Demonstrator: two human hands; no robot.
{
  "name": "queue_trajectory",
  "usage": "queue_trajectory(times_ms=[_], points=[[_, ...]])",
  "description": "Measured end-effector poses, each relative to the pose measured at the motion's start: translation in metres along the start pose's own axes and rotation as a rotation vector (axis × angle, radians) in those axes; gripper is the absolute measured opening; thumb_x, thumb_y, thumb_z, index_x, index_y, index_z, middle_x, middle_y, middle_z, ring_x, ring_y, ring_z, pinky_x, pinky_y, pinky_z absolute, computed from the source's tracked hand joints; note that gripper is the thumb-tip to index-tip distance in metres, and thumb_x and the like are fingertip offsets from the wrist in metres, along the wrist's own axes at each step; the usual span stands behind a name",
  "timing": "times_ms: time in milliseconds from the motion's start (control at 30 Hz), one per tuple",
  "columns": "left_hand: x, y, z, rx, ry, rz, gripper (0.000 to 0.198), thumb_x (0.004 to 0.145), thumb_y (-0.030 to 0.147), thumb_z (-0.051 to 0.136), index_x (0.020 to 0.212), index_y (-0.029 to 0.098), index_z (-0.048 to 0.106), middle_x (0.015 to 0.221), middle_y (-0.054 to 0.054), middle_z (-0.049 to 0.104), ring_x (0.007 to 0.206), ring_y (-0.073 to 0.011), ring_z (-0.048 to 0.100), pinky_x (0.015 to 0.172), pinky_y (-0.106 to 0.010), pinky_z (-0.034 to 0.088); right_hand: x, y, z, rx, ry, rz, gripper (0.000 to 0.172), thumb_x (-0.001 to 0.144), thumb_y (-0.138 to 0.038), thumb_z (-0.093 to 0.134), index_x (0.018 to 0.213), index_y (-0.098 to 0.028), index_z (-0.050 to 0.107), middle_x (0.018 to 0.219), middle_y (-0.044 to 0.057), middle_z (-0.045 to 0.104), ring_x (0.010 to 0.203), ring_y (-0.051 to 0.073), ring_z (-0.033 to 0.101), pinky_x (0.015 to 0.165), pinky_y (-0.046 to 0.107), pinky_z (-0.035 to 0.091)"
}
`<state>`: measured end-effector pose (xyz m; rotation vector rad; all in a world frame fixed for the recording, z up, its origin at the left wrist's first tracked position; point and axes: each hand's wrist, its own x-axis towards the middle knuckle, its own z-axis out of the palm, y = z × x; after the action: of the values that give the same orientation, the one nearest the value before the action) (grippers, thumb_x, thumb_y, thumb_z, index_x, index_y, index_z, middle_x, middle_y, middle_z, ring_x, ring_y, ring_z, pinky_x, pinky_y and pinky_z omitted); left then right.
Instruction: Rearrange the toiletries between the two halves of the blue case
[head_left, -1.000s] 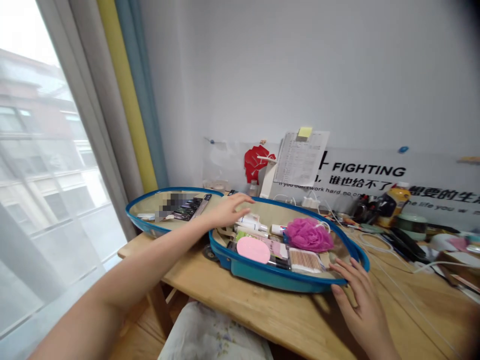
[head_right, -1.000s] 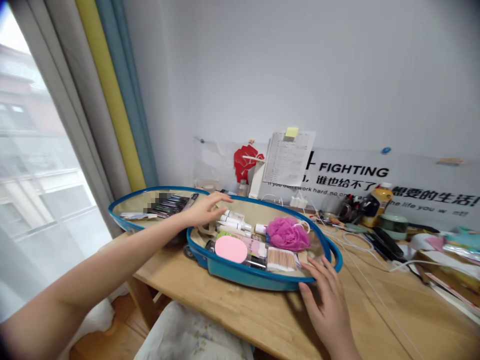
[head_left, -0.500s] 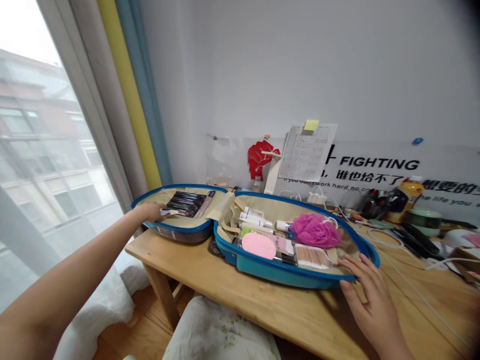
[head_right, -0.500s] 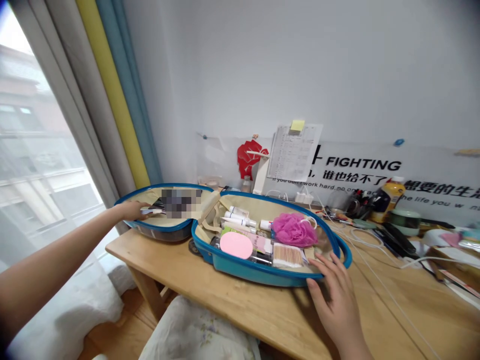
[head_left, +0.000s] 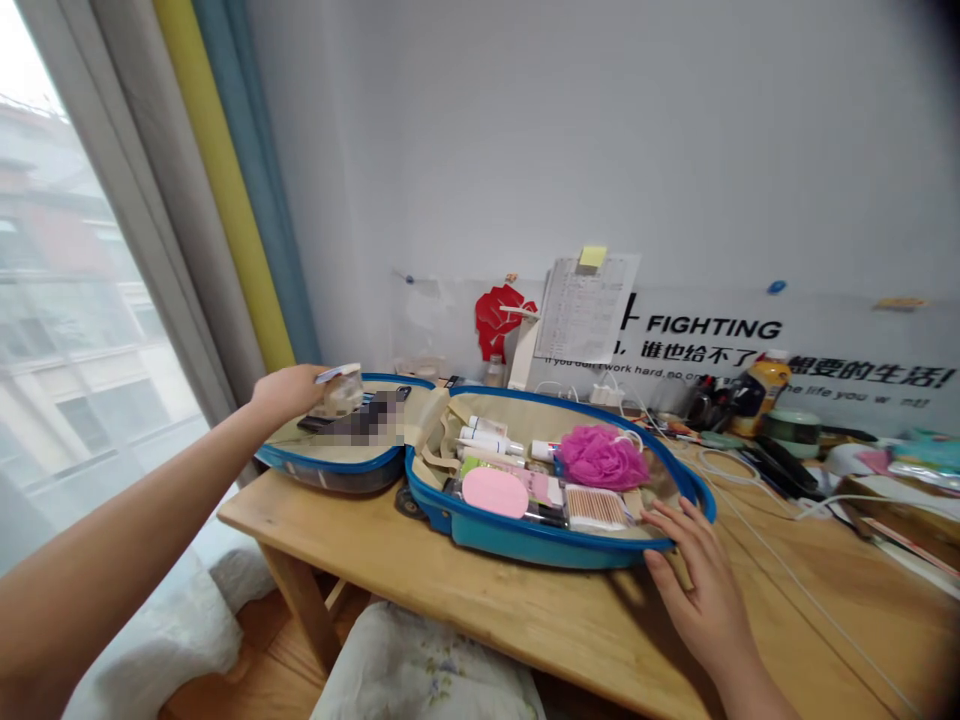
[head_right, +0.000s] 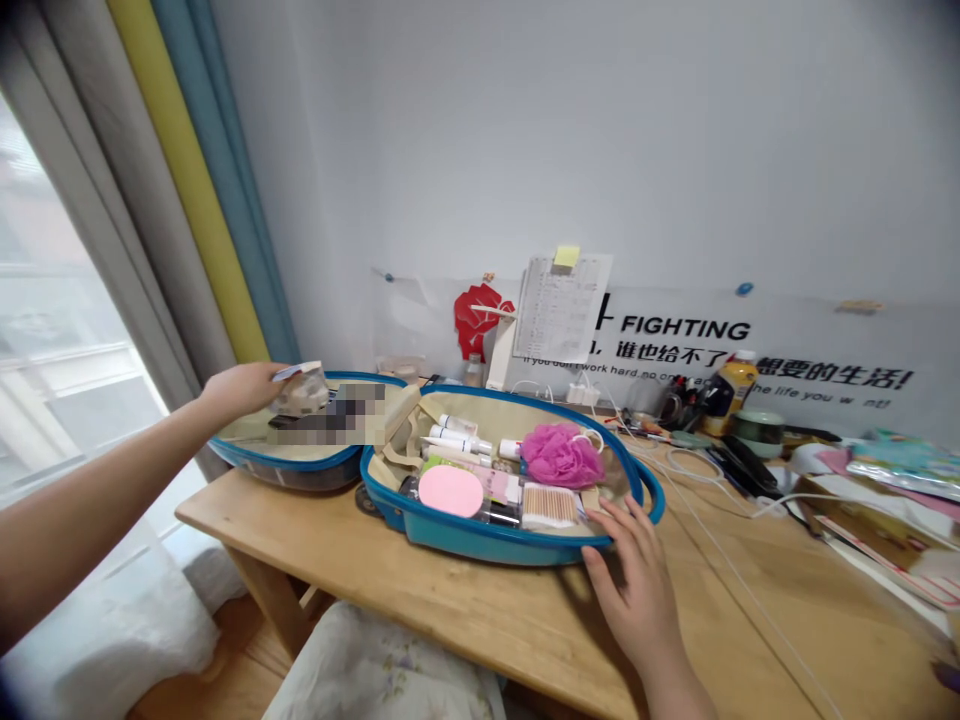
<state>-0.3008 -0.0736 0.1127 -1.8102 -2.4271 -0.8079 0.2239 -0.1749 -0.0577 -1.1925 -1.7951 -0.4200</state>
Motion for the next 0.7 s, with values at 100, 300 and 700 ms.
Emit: queue_trajectory(times_ms=[100,300,700], points=[[0.001,0.044,0.007,-0.22,-0.05,0.047,0.042,0.068,0.056,0.059,0.085,0.019,0.07,0.082,-0.008,0.069,0.095,-0.032,0.062,0.081,-0.038,0.05,-0.001,-0.001,0.001,0.009,0.007,0.028,0.036,0.09,-0.046,0.043,0.115,-0.025,0.059,0.122,0.009,0.061,0.129,0.03,0.045,0.101,0.053,0.042],[-0.008,0.142,0.049,-0.679,-0.186,0.165,0.047,0.071,0.048,0.061,0.104,0.014,0.067,0.088,-0.006,0.068,0.075,-0.0163,0.063,0.068,-0.026,0.054,-0.001,-0.001,0.001,0.009,-0.003,0.008,0.035,0.09,-0.044,0.044,0.116,-0.024,0.058,0.122,0.009,0.061,0.13,0.029,0.044,0.1,0.051,0.043],[-0.05,0.233,0.155,-0.697,-0.393,0.536,0.036,0.087,0.034,0.048,0.111,0.018,0.069,0.098,-0.003,0.073,0.094,-0.0206,0.063,0.087,-0.032,0.049,0.001,-0.005,-0.003,-0.008,-0.003,-0.024,0.033,0.09,-0.039,0.046,0.117,-0.024,0.057,0.122,0.009,0.061,0.129,0.029,0.045,0.098,0.05,0.044]])
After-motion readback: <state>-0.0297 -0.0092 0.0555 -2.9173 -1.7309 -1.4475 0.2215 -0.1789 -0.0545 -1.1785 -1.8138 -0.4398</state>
